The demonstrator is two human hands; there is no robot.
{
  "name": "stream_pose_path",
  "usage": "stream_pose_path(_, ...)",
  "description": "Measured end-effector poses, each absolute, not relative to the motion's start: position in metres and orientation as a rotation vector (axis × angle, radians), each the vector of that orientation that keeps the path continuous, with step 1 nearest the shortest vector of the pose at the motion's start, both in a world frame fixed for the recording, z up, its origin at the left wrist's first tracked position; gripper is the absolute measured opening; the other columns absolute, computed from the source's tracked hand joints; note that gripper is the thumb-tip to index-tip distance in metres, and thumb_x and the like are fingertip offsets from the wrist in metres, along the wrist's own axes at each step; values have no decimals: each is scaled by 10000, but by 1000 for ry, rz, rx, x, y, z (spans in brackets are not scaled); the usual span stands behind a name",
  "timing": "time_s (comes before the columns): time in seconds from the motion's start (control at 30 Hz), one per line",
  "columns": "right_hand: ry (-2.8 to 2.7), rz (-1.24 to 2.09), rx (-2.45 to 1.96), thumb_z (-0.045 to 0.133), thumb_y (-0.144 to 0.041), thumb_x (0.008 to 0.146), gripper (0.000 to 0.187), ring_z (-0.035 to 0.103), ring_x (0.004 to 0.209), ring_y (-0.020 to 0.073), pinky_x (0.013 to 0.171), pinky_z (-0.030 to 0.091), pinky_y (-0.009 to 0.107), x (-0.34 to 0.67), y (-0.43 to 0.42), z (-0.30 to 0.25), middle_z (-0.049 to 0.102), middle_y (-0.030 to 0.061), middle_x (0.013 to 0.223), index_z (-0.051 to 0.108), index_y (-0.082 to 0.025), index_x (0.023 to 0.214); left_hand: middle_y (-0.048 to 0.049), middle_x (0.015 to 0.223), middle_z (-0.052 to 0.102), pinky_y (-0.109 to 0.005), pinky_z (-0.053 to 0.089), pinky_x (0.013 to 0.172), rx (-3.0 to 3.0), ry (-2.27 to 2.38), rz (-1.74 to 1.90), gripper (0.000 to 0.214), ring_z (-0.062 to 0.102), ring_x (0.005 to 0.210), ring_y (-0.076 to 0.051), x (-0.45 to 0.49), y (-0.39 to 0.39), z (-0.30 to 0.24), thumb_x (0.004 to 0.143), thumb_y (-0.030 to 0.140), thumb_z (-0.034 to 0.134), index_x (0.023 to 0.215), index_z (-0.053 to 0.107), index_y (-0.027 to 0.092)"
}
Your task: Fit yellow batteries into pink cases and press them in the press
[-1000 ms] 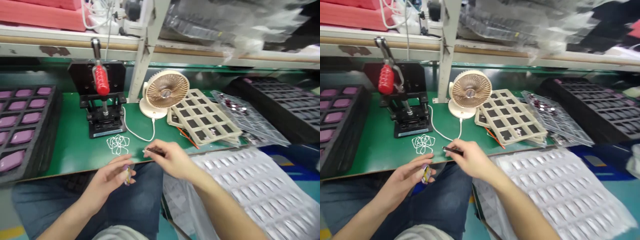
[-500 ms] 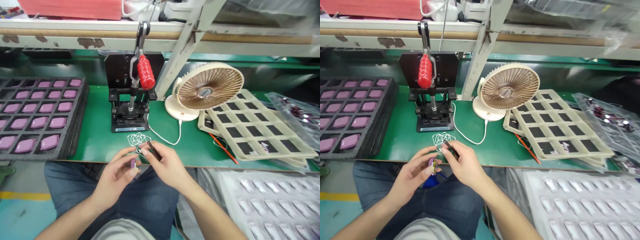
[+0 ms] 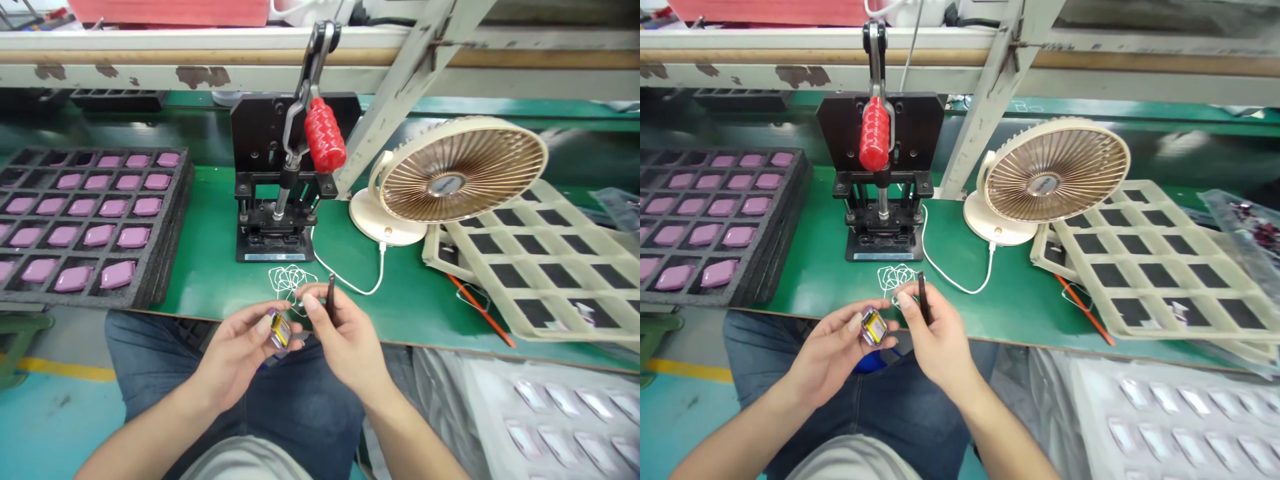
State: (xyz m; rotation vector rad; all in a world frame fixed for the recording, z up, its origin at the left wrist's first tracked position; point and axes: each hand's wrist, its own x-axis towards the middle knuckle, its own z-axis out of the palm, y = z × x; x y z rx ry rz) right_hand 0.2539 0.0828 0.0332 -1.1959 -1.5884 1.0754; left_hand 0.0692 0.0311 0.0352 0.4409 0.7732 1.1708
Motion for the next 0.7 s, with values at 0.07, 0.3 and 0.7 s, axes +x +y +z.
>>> stream_pose_path(0.07, -1663, 976, -1164, 563, -376, 1134, 157, 783, 1026, 219, 899, 642, 327, 257, 76, 37, 796, 68, 1148, 666, -259, 1114, -126, 1230, 773, -481, 641, 1030, 374, 778, 1218, 272, 765, 1133, -303, 68, 32, 36, 978, 356, 814, 1190, 833, 188)
stream_pose_path(0.3, -2033, 567, -904, 672, -166, 1071, 187, 821, 941, 194, 830, 672, 283, 250, 54, 37, 821, 28, 1063, 643, -284, 1213, -83, 1218, 768, -399, 644, 1000, 373, 868, 1428, 243, 748, 1201, -283, 73, 32, 38, 926, 300, 874, 1150, 812, 227)
stream_pose_path(0.7, -2055, 474, -820, 737, -151, 1048, 249, 825, 914, 197, 817, 679, 328, 245, 58, 33, 831, 37, 1098, 648, -280, 1242, -106, 1257, 802, -406, 593, 1066, 457, 936, 1434, 348, 763, 1174, -274, 76, 29, 36, 843, 306, 954, 1151, 806, 242)
